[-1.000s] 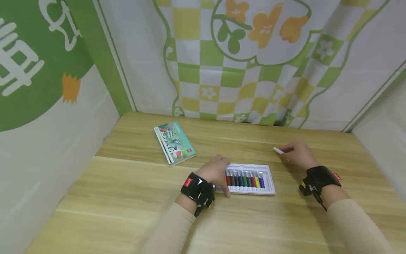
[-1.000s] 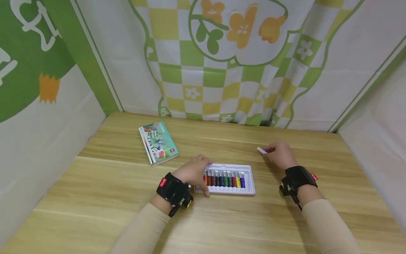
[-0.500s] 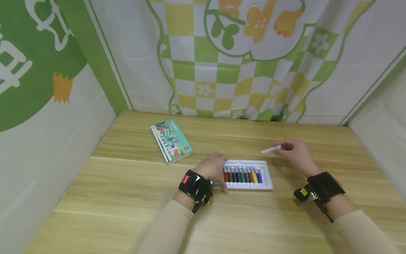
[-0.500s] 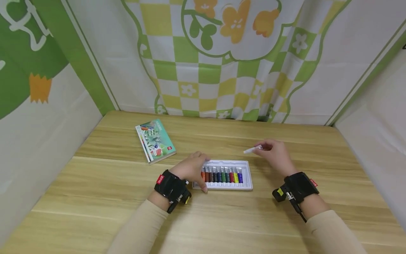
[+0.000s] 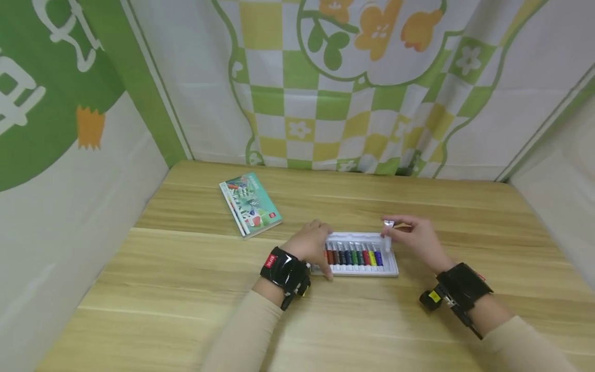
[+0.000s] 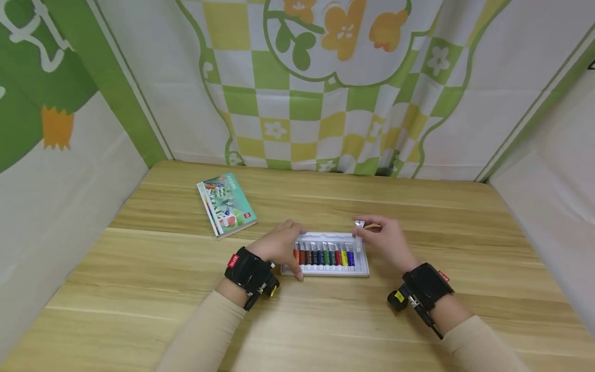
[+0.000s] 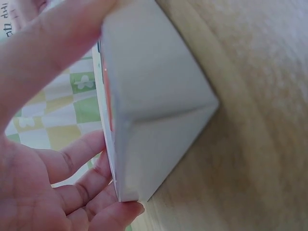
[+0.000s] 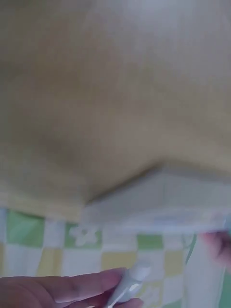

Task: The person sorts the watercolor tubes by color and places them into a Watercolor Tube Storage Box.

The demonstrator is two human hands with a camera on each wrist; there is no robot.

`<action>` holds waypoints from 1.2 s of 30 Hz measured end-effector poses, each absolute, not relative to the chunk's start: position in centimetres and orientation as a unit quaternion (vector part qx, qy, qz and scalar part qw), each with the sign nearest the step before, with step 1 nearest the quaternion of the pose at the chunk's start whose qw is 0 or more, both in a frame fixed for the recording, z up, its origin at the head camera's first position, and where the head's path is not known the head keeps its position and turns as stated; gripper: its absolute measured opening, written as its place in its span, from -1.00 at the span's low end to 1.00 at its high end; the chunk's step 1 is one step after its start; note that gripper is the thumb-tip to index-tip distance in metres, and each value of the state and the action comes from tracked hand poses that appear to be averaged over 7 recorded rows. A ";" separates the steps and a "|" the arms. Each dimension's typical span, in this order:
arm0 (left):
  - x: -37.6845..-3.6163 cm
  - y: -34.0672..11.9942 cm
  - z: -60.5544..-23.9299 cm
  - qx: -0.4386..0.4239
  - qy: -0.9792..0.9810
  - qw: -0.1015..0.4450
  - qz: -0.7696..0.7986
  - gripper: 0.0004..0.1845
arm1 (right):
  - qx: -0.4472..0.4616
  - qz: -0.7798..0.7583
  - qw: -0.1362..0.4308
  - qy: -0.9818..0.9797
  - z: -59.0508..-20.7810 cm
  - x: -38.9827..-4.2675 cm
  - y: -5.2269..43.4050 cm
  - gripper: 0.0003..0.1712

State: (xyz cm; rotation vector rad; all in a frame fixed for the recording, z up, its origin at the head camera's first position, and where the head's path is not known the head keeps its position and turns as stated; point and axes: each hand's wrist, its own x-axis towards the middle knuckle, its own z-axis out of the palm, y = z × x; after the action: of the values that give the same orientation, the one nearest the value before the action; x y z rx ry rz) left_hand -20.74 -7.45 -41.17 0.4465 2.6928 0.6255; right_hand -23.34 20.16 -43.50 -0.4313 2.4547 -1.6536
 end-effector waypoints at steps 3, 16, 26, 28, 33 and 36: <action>-20.7 -7.4 -41.3 0.154 0.948 0.172 0.219 0.17 | -0.131 -0.528 0.084 0.835 -44.6 -22.8 19.5 -0.56; -20.8 -7.3 -41.2 0.148 0.949 0.176 0.218 0.16 | -0.166 -0.428 0.086 0.884 -44.5 -22.1 19.5 -0.75; -20.7 -7.2 -41.6 0.147 0.947 0.178 0.225 0.17 | -0.229 -0.340 0.095 0.907 -44.4 -22.6 19.9 -0.61; -20.8 -7.2 -41.6 0.149 0.946 0.179 0.226 0.18 | -0.235 -0.327 0.107 0.909 -44.2 -22.6 20.1 -0.55; -20.9 -7.2 -41.4 0.150 0.948 0.178 0.218 0.18 | -0.241 -0.310 0.117 0.912 -43.4 -22.3 20.4 -0.53; -20.9 -7.3 -41.3 0.150 0.949 0.177 0.213 0.18 | -0.242 -0.297 0.119 0.916 -43.0 -22.2 20.4 -0.53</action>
State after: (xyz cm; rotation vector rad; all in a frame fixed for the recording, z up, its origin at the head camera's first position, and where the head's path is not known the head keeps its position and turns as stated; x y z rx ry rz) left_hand -20.94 -7.26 -41.34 0.4251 2.6853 0.6038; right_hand -22.17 20.38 -42.97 -0.7067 2.6792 -0.8680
